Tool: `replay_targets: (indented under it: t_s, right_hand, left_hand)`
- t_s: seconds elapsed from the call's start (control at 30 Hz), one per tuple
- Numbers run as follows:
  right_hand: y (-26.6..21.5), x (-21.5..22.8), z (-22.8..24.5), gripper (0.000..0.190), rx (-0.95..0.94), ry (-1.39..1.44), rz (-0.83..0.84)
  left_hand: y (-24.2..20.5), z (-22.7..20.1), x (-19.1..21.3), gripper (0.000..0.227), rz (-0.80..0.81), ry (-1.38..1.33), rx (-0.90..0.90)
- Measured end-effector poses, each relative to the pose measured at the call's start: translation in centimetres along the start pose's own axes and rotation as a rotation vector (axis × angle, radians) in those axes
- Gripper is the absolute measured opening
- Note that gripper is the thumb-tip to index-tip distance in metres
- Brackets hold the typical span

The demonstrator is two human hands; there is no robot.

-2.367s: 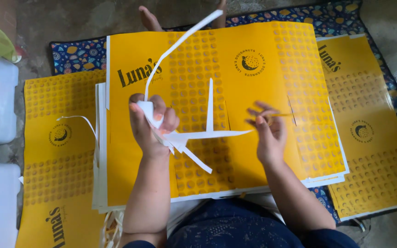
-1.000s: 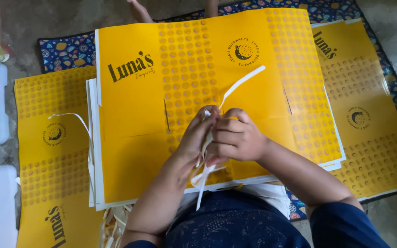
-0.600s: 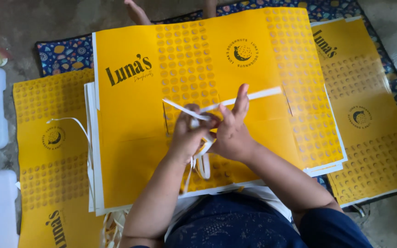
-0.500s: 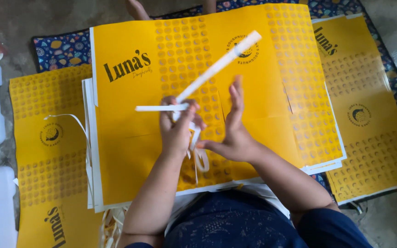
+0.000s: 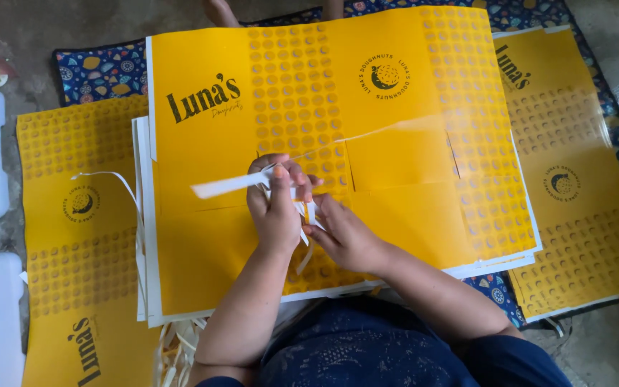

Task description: Peeling off waste strips from die-cut cardboard sheets and stacking them.

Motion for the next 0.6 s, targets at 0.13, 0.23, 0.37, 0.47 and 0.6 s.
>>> replay_targets:
  t_s: [0.13, 0.23, 0.37, 0.47, 0.6]
  right_hand:
    - [-0.9, -0.6, -1.5, 0.039, -0.095, 0.014, -0.056]
    - [0.1, 4.3, 3.9, 0.057, 0.031, -0.182, -0.327]
    - [-2.6, 4.9, 4.2, 0.046, 0.322, -0.444, -0.575]
    - [-4.0, 6.6, 1.9, 0.041, 0.344, 0.014, -0.723]
    - [-5.1, 10.7, -0.6, 0.036, 0.389, 0.327, -0.94]
  left_hand:
    - [0.7, -0.8, -0.1, 0.036, -0.126, 0.011, 0.001]
    - [0.8, -0.8, 0.8, 0.044, -0.219, -0.022, 0.049]
    - [0.9, -0.4, 2.5, 0.021, -0.324, -0.078, -0.028]
    - [1.0, -0.2, 5.1, 0.022, -0.386, -0.16, -0.047]
    - [1.6, -2.3, 5.6, 0.025, -0.456, -0.167, -0.003]
Point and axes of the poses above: each hand's wrist, its own y-axis towards the middle knuckle, its own x-axis out of the back of the hand, z = x × y, the point moved 9 cm from there along y, towards the middle knuckle, and after that the axes turned 7 degrees about -y, right-handed, at the moved point
